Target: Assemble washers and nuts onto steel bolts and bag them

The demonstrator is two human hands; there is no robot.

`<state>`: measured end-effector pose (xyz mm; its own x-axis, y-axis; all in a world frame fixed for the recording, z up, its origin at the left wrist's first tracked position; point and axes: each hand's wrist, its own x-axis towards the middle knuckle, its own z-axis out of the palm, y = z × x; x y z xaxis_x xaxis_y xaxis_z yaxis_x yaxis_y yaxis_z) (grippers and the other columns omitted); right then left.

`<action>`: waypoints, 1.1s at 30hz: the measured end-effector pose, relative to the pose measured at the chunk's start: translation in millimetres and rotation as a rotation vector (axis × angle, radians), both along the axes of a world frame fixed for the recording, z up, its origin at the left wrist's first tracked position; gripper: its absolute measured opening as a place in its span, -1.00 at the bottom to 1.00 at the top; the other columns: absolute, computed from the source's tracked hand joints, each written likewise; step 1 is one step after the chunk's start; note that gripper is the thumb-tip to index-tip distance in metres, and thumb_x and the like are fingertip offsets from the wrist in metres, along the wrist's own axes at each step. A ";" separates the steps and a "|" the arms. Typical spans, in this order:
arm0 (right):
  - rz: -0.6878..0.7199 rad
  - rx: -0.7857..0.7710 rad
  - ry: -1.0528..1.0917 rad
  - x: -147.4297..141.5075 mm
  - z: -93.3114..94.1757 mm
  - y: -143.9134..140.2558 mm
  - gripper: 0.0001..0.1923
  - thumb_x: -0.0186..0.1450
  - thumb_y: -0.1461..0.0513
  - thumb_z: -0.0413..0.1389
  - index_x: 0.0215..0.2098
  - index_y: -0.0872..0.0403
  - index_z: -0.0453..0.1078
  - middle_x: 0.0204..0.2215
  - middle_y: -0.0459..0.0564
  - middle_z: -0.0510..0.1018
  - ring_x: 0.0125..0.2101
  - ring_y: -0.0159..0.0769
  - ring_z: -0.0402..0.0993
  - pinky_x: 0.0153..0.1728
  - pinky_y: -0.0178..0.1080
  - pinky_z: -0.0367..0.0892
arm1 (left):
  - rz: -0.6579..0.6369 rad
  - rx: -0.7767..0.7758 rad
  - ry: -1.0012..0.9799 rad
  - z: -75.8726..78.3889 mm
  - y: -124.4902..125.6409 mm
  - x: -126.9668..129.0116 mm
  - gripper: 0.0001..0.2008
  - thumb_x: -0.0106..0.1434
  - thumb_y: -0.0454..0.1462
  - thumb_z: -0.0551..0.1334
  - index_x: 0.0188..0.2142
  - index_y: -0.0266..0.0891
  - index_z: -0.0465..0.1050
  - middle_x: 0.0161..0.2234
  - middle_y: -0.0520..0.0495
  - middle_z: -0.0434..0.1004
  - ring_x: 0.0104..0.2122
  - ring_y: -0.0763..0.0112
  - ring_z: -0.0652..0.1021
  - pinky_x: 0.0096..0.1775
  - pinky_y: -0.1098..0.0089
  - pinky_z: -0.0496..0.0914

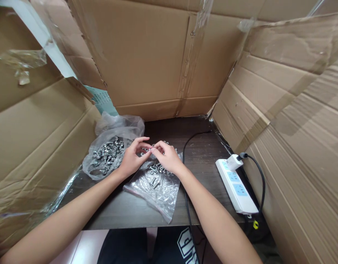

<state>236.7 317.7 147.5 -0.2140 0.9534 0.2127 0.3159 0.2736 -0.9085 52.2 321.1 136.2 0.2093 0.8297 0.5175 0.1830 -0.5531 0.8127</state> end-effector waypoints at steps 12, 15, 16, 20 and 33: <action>0.005 0.007 -0.107 1.4 3.4 -1.9 -0.49 0.48 -0.08 -0.07 -0.48 0.03 0.37 -0.59 -0.08 0.42 -0.50 -0.28 0.38 -0.37 -0.23 0.24 | 0.015 0.039 0.038 2.8 -2.7 0.3 -0.56 0.32 -0.30 0.33 0.17 -0.20 0.37 -0.20 -0.08 0.71 -0.21 0.37 0.70 -0.21 0.43 0.58; 0.007 0.030 -0.055 1.5 3.5 -2.5 -0.61 0.45 -0.06 0.01 -0.34 0.02 0.42 -0.50 -0.09 0.48 -0.46 -0.28 0.41 -0.37 -0.25 0.25 | 0.017 0.037 0.037 3.1 -2.8 -0.2 -0.51 0.32 -0.29 0.33 0.21 -0.20 0.33 -0.19 -0.08 0.72 -0.23 0.39 0.69 -0.20 0.42 0.58; 0.021 0.041 -0.034 1.6 3.2 -2.3 -0.68 0.42 -0.04 0.08 -0.27 0.02 0.42 -0.45 -0.09 0.52 -0.43 -0.28 0.42 -0.37 -0.26 0.26 | 0.016 0.033 0.037 3.1 -2.9 -0.3 -0.50 0.32 -0.29 0.33 0.23 -0.20 0.32 -0.18 -0.08 0.72 -0.24 0.40 0.69 -0.20 0.42 0.58; 0.004 0.008 -0.044 1.5 0.4 -0.2 -0.55 0.46 -0.08 -0.03 -0.39 0.03 0.37 -0.51 -0.08 0.46 -0.47 -0.29 0.38 -0.38 -0.25 0.26 | 0.007 0.020 0.032 2.8 -3.3 0.0 -0.46 0.31 -0.28 0.34 0.26 -0.20 0.30 -0.17 -0.08 0.73 -0.25 0.39 0.69 -0.19 0.41 0.58; 0.033 0.016 0.066 4.2 1.3 2.3 -0.57 0.31 -0.12 0.21 -0.14 0.04 0.47 -0.35 -0.08 0.54 -0.44 -0.32 0.43 -0.36 -0.26 0.32 | 0.011 -0.004 -0.009 3.4 -3.3 1.0 -0.46 0.31 -0.26 0.36 0.25 -0.20 0.32 -0.19 -0.09 0.73 -0.26 0.38 0.70 -0.19 0.40 0.58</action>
<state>240.9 320.0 148.8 -0.2306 0.9424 0.2424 0.2464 0.2975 -0.9224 53.2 317.8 139.7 0.1956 0.8340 0.5160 0.1818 -0.5479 0.8166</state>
